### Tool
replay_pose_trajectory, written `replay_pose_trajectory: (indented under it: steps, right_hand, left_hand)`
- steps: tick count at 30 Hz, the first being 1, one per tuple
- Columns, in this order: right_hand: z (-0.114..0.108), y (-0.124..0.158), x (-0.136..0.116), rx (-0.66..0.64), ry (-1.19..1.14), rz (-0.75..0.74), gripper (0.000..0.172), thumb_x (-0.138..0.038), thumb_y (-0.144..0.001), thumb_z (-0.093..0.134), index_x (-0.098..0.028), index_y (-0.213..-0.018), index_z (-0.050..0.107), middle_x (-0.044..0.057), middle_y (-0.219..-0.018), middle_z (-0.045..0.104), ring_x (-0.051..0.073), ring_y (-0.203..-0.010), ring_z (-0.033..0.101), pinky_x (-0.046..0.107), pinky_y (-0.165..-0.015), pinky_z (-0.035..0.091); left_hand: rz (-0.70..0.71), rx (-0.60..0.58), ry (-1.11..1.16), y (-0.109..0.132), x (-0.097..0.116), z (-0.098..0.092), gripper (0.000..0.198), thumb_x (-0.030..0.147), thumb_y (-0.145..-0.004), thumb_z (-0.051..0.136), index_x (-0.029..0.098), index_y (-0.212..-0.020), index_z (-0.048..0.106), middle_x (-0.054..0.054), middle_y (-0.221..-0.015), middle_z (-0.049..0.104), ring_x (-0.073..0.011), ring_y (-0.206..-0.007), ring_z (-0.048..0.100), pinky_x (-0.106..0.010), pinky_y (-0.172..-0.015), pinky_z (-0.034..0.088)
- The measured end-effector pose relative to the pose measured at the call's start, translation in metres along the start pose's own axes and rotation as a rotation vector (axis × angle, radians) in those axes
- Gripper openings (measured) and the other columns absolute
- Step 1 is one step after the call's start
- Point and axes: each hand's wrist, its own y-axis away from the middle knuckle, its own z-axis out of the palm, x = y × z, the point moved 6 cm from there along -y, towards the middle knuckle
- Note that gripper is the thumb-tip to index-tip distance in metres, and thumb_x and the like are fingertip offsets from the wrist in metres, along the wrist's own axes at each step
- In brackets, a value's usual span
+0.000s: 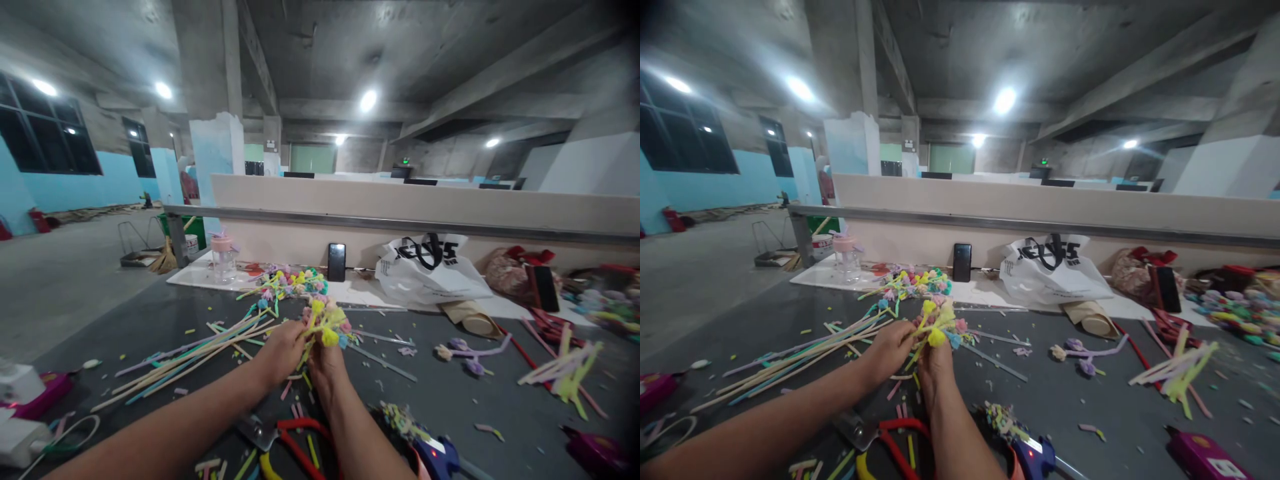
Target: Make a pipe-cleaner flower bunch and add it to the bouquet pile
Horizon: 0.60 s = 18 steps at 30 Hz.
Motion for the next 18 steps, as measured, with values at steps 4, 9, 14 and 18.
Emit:
replay_pose_trajectory:
  steps: [4,9,14,18]
  right_hand:
    - [-0.006,-0.003,0.0,0.005,0.004,0.017,0.015,-0.012,-0.058,0.064,-0.016,-0.073,0.061,-0.001,-0.067,0.065,0.011,-0.054,0.057,0.019,-0.047,0.045]
    - [-0.001,-0.003,0.002,-0.048,0.033,0.048,0.016,-0.011,-0.055,0.069,-0.015,-0.068,0.06,-0.003,-0.054,0.06,0.01,-0.046,0.054,0.02,-0.047,0.044]
    - [0.007,0.003,0.006,-0.119,0.066,0.065,0.018,-0.017,-0.057,0.072,-0.016,-0.071,0.061,0.001,-0.061,0.063,0.015,-0.056,0.06,0.026,-0.056,0.047]
    - [-0.001,-0.002,0.006,-0.092,0.075,0.058,0.017,-0.019,-0.056,0.073,-0.015,-0.069,0.062,0.001,-0.061,0.065,0.017,-0.061,0.061,0.028,-0.06,0.047]
  left_hand:
    - [0.056,-0.073,-0.001,0.008,0.006,0.003,0.02,0.018,-0.079,0.044,0.019,-0.063,0.056,-0.001,-0.068,0.062,-0.0116,-0.066,0.056,-0.019,-0.062,0.039]
    - [-0.037,-0.044,-0.072,-0.005,-0.004,-0.004,0.029,0.024,-0.086,0.03,0.016,-0.075,0.055,-0.003,-0.068,0.061,-0.0141,-0.067,0.058,-0.022,-0.061,0.04]
    - [-0.033,-0.144,-0.147,-0.014,-0.008,0.01,0.02,0.019,-0.079,0.04,0.014,-0.086,0.059,-0.009,-0.08,0.064,-0.0205,-0.075,0.059,-0.029,-0.069,0.041]
    - [0.006,-0.289,-0.133,-0.019,-0.008,0.015,0.018,0.02,-0.074,0.05,0.015,-0.085,0.063,-0.008,-0.08,0.066,-0.0216,-0.074,0.059,-0.029,-0.066,0.042]
